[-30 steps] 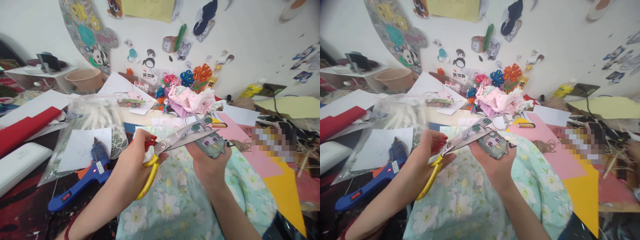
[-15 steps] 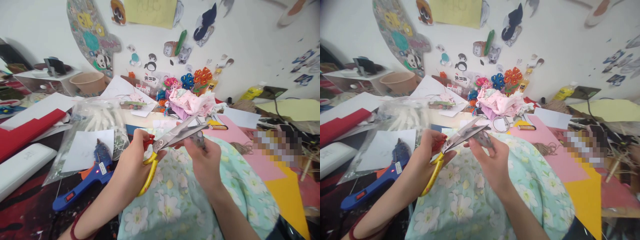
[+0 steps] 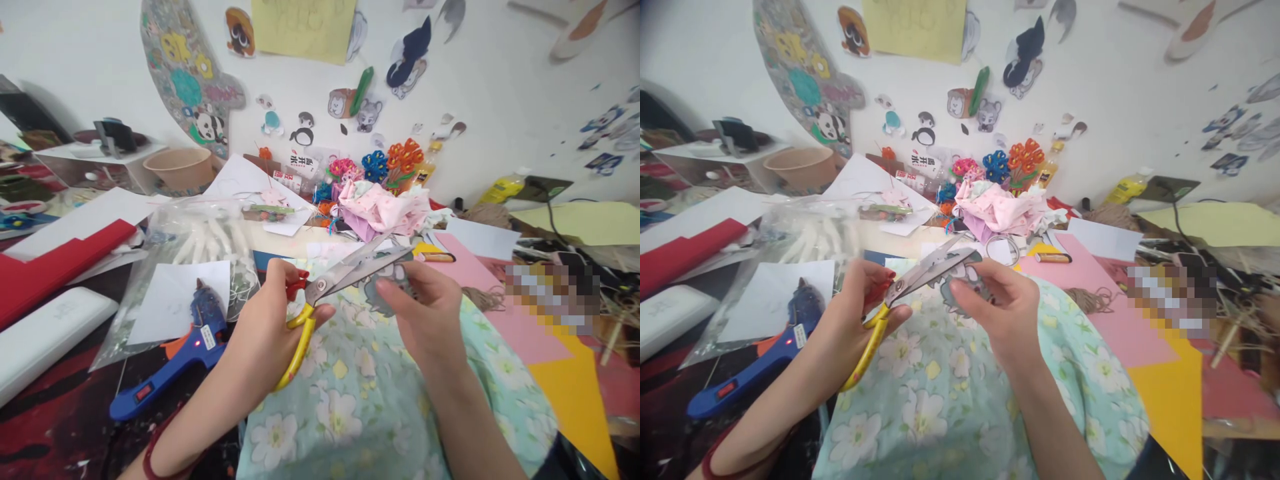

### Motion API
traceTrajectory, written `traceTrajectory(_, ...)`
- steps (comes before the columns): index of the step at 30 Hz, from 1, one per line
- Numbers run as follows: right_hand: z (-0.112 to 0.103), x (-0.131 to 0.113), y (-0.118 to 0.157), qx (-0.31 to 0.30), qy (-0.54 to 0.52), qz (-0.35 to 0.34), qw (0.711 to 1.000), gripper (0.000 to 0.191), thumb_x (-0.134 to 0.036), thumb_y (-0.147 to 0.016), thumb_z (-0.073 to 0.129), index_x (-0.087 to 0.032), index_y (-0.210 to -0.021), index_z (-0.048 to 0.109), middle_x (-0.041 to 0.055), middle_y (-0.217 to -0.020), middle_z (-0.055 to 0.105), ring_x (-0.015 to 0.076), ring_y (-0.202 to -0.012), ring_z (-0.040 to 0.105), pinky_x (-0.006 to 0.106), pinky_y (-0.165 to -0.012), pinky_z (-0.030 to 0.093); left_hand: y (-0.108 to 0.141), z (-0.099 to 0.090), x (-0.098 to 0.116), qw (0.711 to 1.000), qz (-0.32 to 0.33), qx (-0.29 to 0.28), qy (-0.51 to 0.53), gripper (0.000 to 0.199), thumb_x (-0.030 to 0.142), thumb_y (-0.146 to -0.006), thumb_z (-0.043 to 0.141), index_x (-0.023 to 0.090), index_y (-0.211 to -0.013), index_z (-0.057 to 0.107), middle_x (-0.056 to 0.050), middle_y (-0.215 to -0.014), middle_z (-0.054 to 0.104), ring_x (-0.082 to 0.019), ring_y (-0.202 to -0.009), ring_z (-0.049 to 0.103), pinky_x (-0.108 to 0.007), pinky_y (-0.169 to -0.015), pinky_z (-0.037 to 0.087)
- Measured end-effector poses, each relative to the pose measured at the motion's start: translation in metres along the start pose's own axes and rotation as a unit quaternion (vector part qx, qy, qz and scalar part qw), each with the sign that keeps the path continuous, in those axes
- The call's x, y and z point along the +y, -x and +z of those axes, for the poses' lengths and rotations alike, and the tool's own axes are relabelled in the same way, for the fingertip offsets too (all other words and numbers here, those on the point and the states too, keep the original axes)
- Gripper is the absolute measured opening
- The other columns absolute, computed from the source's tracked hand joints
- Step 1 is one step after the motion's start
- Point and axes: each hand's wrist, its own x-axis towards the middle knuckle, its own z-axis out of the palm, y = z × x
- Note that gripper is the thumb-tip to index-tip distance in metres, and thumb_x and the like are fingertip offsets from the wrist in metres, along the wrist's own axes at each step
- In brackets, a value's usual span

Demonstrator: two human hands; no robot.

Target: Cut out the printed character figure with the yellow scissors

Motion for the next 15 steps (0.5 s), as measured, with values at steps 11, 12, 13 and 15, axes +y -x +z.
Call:
traceTrajectory(11, 0.0028, -0.0022, 0.0054, -0.033, 0.053, 0.011, 0.998, 0.010, -0.027, -0.082, 0.080, -0.020, -0.076, 0.077, -0.0016, -0.059, 0.057, 0.0111, -0.056, 0.050, 0.023, -0.048, 0.045, 0.0027, 0.0043, -0.0023, 0.997, 0.031, 0.048, -0.045, 0.044, 0.053, -0.079, 0.067, 0.026, -0.102, 0.041, -0.011, -0.108, 0.066, -0.034, -0.106, 0.067, -0.060, -0.095, 0.050)
traceTrajectory(12, 0.0032, -0.0022, 0.0059, -0.032, 0.054, 0.007, 0.998, 0.010, -0.027, -0.082, 0.080, -0.020, -0.077, 0.077, -0.0013, -0.059, 0.058, 0.0114, -0.056, 0.050, 0.023, -0.048, 0.046, 0.0029, 0.0047, -0.0030, 0.997, 0.037, 0.048, -0.049, 0.044, 0.053, -0.080, 0.067, 0.025, -0.102, 0.041, -0.011, -0.109, 0.067, -0.035, -0.106, 0.067, -0.061, -0.096, 0.050)
traceTrajectory(13, 0.0037, -0.0021, 0.0062, -0.031, 0.055, 0.004, 0.998, 0.008, -0.027, -0.082, 0.079, -0.020, -0.079, 0.078, -0.0006, -0.061, 0.060, 0.0120, -0.056, 0.051, 0.024, -0.049, 0.048, 0.0032, 0.0050, -0.0033, 0.997, 0.041, 0.046, -0.052, 0.044, 0.053, -0.080, 0.067, 0.025, -0.103, 0.040, -0.012, -0.111, 0.067, -0.035, -0.106, 0.067, -0.061, -0.095, 0.050)
traceTrajectory(15, 0.0045, -0.0017, 0.0063, -0.031, 0.061, -0.009, 0.998, 0.006, -0.026, -0.083, 0.078, -0.021, -0.085, 0.080, 0.0011, -0.069, 0.067, 0.0142, -0.061, 0.057, 0.027, -0.055, 0.053, 0.0038, 0.0048, -0.0029, 0.997, 0.047, 0.039, -0.056, 0.045, 0.052, -0.080, 0.067, 0.025, -0.104, 0.040, -0.014, -0.112, 0.067, -0.036, -0.106, 0.068, -0.061, -0.095, 0.051)
